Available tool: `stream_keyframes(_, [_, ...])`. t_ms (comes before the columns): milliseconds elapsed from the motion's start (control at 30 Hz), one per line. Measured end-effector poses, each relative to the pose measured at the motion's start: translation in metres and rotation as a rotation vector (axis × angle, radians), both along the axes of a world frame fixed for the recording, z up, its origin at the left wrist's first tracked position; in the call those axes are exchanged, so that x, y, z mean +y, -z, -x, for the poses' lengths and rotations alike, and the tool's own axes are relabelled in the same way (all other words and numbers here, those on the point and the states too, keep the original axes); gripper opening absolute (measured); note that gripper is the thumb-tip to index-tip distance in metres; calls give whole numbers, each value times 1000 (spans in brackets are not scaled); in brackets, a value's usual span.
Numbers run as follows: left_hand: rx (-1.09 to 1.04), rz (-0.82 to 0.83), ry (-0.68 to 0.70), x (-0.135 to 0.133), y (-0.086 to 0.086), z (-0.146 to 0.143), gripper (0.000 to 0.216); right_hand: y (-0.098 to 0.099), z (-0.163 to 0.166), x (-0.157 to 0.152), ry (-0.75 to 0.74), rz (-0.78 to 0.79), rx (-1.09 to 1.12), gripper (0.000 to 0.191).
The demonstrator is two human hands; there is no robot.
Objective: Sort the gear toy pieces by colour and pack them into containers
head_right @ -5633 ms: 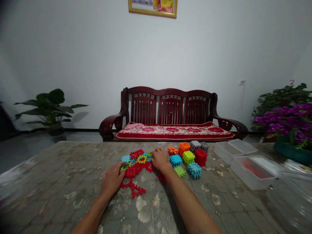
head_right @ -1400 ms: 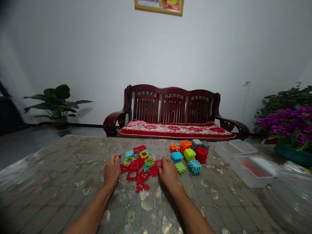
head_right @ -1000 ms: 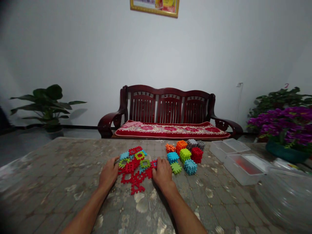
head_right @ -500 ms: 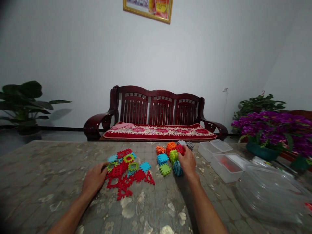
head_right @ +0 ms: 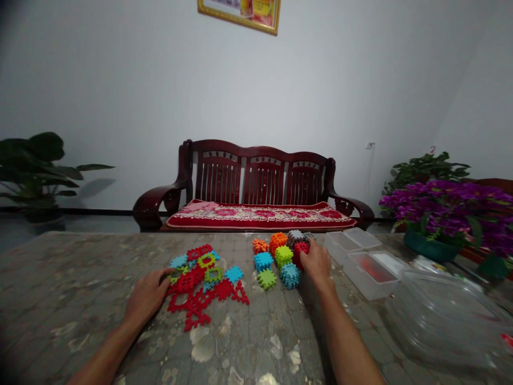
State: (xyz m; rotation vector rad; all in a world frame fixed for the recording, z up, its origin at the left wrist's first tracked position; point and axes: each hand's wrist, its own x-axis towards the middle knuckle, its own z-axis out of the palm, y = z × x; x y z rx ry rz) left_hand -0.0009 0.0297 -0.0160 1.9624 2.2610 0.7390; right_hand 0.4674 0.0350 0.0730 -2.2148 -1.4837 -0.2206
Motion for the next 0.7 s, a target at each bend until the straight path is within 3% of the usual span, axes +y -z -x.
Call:
stream_keyframes(100, [10,0,-7,1,2,1,40,3,14,-8,-59,-141,4,49])
stream_keyframes(200, [15,5,-15,0,0,-1,41,14,47,-18,-279,-261,131,44])
stream_keyframes(300, [19,-9,-19,-2,-3,-3,40,31,93,-31,-546,-173,275,39])
stream_keyframes(367, [20,-4,-23,-3,-4,-4,39,43,120,-40,-639,-65,298,39])
stream_keyframes(533, [5,-10,-24,-5,-5,-6,38,59,155,-57,-722,47,203,42])
stream_keyframes(700, [-24,-23,-20,-5,-5,-8,36,61,164,-60,-767,68,51,25])
